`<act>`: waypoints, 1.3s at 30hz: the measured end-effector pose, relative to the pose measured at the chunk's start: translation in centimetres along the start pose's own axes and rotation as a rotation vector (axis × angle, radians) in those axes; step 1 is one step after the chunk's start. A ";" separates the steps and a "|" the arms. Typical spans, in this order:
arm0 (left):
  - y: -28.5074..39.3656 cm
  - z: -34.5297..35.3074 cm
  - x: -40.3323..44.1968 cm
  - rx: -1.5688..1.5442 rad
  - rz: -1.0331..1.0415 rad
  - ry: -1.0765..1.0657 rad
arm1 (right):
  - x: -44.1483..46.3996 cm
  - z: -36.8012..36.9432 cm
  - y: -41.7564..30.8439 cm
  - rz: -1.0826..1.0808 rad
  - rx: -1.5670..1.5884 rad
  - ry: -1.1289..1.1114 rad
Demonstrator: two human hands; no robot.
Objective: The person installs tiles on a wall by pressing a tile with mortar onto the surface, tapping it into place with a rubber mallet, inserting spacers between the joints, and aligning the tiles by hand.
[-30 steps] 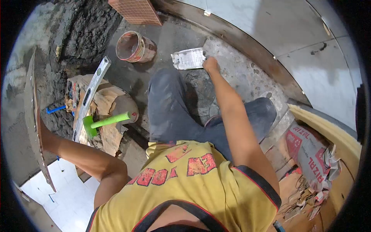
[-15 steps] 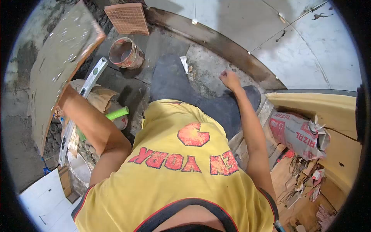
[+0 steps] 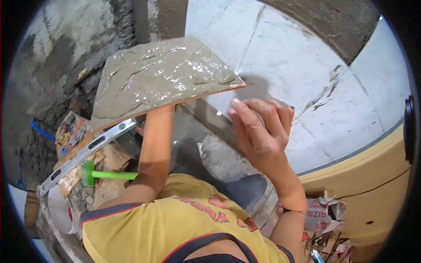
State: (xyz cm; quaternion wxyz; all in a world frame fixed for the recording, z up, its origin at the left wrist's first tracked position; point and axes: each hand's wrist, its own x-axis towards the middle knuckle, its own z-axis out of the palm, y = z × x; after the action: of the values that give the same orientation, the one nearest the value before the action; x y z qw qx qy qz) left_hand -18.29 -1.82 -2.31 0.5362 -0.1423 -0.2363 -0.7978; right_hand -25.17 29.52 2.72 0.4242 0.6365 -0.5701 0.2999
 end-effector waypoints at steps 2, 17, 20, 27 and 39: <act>-0.9 0.6 0.5 -0.015 -0.004 -0.011 | 0.8 -0.4 1.4 -0.015 -0.075 0.018; -9.6 5.1 4.9 -0.129 -0.101 -0.189 | 6.2 -10.0 7.2 -0.262 -0.373 0.304; -12.1 6.6 6.1 -0.161 -0.114 -0.233 | 8.1 -11.9 7.2 -0.310 -0.427 0.351; -15.7 9.8 6.6 -0.179 -0.136 -0.287 | 8.9 -15.0 5.5 -0.236 -0.517 0.235; -13.9 22.8 7.5 -0.101 -0.288 -0.239 | 20.5 -20.5 6.8 -0.035 -0.706 0.095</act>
State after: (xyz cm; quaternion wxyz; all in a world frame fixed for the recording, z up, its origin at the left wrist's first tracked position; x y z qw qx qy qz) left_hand -34.63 8.77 17.49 0.3766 -0.2273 -0.2760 -0.8546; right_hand -26.25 38.00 31.18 0.6490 0.4458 -0.6073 0.1065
